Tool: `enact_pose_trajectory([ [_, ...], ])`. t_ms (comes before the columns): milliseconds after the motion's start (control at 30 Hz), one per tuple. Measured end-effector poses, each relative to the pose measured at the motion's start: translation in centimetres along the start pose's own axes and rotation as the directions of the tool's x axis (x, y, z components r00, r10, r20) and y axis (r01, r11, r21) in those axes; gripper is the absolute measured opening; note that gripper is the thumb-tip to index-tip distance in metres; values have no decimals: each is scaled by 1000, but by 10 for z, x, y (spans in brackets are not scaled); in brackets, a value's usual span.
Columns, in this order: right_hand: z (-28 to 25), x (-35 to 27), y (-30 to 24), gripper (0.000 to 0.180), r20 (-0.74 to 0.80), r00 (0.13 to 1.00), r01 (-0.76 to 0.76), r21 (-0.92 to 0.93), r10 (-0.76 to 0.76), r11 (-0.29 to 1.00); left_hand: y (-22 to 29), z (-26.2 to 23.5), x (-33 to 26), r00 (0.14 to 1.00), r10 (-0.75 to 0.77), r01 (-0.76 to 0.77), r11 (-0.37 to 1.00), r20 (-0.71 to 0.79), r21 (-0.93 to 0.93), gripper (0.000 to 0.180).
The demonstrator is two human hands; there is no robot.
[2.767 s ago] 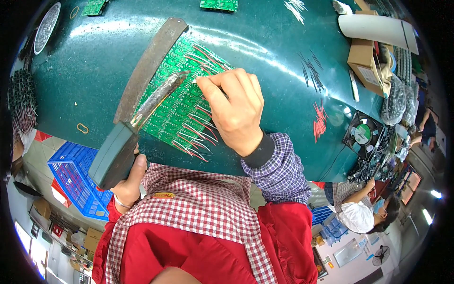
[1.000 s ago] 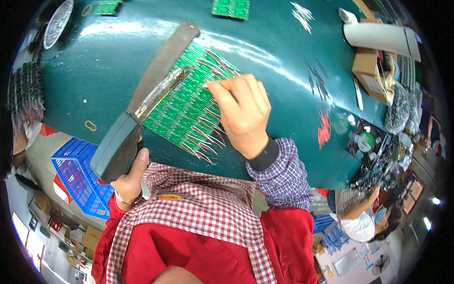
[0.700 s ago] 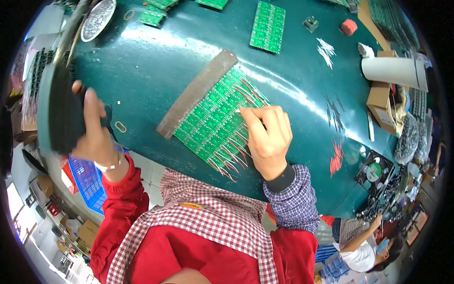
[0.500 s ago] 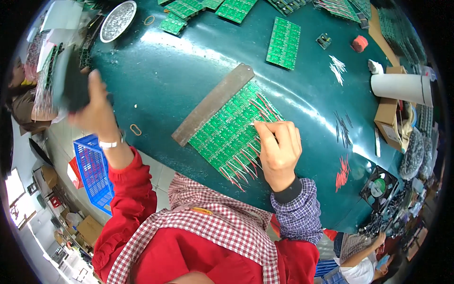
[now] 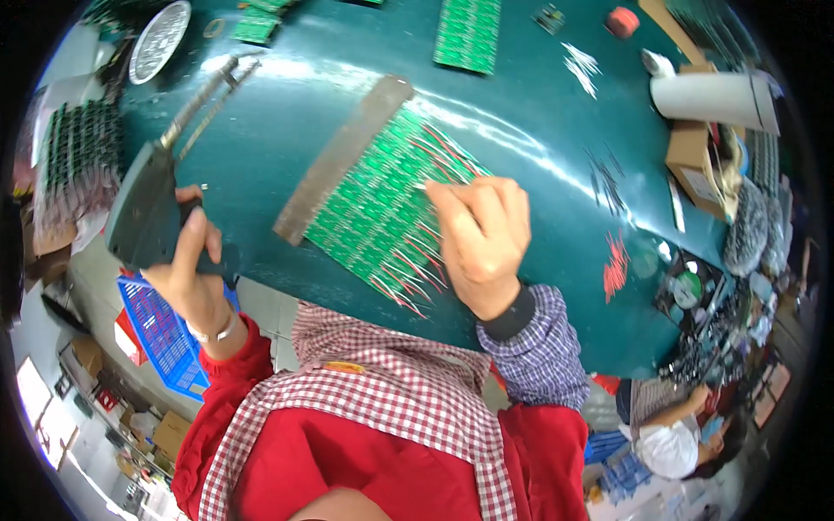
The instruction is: The person solders wires onto a circuit board sheet by positioning the board, placing wires into the board by hand, and attaching them with a soldering gun.
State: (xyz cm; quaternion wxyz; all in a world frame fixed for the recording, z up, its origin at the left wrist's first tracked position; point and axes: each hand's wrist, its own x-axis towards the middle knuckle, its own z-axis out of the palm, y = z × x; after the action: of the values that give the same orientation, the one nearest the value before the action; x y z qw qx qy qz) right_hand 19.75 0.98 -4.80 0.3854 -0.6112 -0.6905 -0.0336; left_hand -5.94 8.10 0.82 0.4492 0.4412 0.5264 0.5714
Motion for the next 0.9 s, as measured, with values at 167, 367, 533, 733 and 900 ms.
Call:
enact_pose_trajectory([
  [167, 3, -8, 0, 29, 16, 1000, -26, 52, 25, 998, -12, -16, -51, 931, -229, 193, 970, 283, 149, 47],
  [367, 2, -9, -5, 28, 47, 997, -66, 49, 63, 997, -29, -34, -78, 859, -247, 93, 937, 448, 337, 42],
  [533, 4, -15, -4, 29, 59, 997, -61, 45, 58, 997, -25, -33, -81, 862, -194, 1, 925, 469, 381, 39],
  [733, 5, -17, -6, 29, 68, 995, -77, 25, 75, 997, -21, -30, -86, 858, -300, 114, 903, 417, 415, 22],
  [900, 6, -18, -6, 29, 62, 995, -79, 23, 78, 997, -30, -28, -84, 863, -86, -199, 848, 499, 491, 22],
])
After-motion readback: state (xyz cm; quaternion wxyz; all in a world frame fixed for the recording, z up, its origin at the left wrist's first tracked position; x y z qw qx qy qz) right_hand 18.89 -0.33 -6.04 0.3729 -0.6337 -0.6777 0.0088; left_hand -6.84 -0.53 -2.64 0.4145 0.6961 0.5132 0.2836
